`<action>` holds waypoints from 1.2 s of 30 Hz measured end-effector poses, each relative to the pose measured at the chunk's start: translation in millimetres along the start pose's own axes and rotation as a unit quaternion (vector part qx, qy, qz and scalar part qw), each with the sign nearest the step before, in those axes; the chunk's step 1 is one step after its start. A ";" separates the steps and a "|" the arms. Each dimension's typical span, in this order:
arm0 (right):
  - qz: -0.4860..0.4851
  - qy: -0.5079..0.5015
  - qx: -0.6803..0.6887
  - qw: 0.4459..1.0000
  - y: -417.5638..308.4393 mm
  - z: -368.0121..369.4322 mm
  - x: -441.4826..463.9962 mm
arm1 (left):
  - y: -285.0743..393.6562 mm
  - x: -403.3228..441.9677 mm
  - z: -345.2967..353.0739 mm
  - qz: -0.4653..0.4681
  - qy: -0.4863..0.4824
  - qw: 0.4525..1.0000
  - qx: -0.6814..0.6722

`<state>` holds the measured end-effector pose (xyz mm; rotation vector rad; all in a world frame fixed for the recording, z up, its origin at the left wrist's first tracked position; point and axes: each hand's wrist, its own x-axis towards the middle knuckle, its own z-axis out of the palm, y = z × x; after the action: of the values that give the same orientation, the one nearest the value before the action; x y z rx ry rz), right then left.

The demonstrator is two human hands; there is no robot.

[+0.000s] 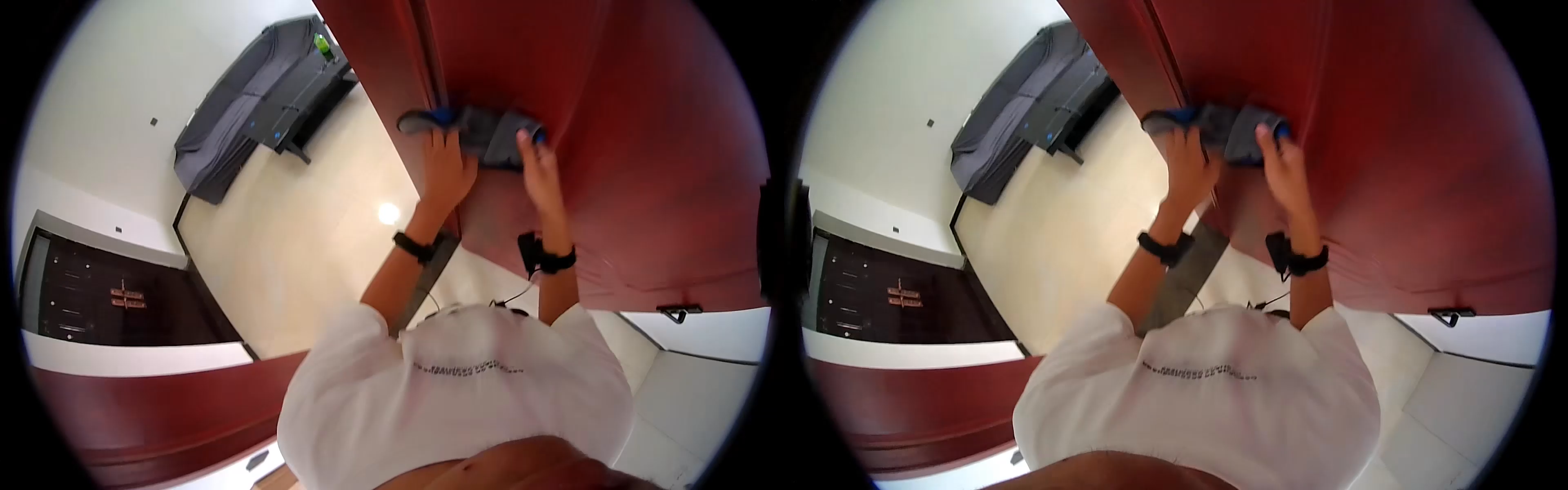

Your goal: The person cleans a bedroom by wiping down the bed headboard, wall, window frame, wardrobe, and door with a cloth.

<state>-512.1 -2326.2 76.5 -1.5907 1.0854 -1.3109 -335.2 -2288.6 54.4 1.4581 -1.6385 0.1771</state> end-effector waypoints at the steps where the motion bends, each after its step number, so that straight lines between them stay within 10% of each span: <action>1: 0.027 -0.024 -0.041 0.999 17.2 19.7 1.7 | -22.9 -7.0 5.0 -0.034 -0.036 0.999 0.010; 5: 0.064 -0.066 -0.150 0.984 76.4 57.2 -26.1 | -102.1 -80.3 52.2 -0.089 -0.221 0.963 -0.126; 15: 0.101 -0.175 -0.161 0.966 21.7 96.3 15.8 | -130.3 53.5 -28.7 -0.011 0.016 0.992 -0.128; 23: 0.020 -0.112 -0.271 0.956 134.6 171.1 0.6 | -247.9 -64.1 74.3 -0.052 -0.158 0.974 -0.156; 27: 0.071 -0.060 -0.163 0.982 88.6 211.3 37.5 | -257.0 15.0 14.9 -0.056 -0.238 0.963 -0.114; 30: -0.063 0.029 -0.218 0.973 68.0 259.3 58.9 | -285.4 73.9 -18.0 -0.073 -0.290 0.948 -0.110; 36: 0.090 -0.061 -0.194 0.975 97.4 345.0 89.8 | -388.6 31.8 28.6 -0.187 -0.276 0.926 -0.178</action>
<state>-175.3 -2424.1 -39.9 -1.7772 1.4349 -0.9054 -16.6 -2443.0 -111.4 1.5769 -1.6585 -0.7725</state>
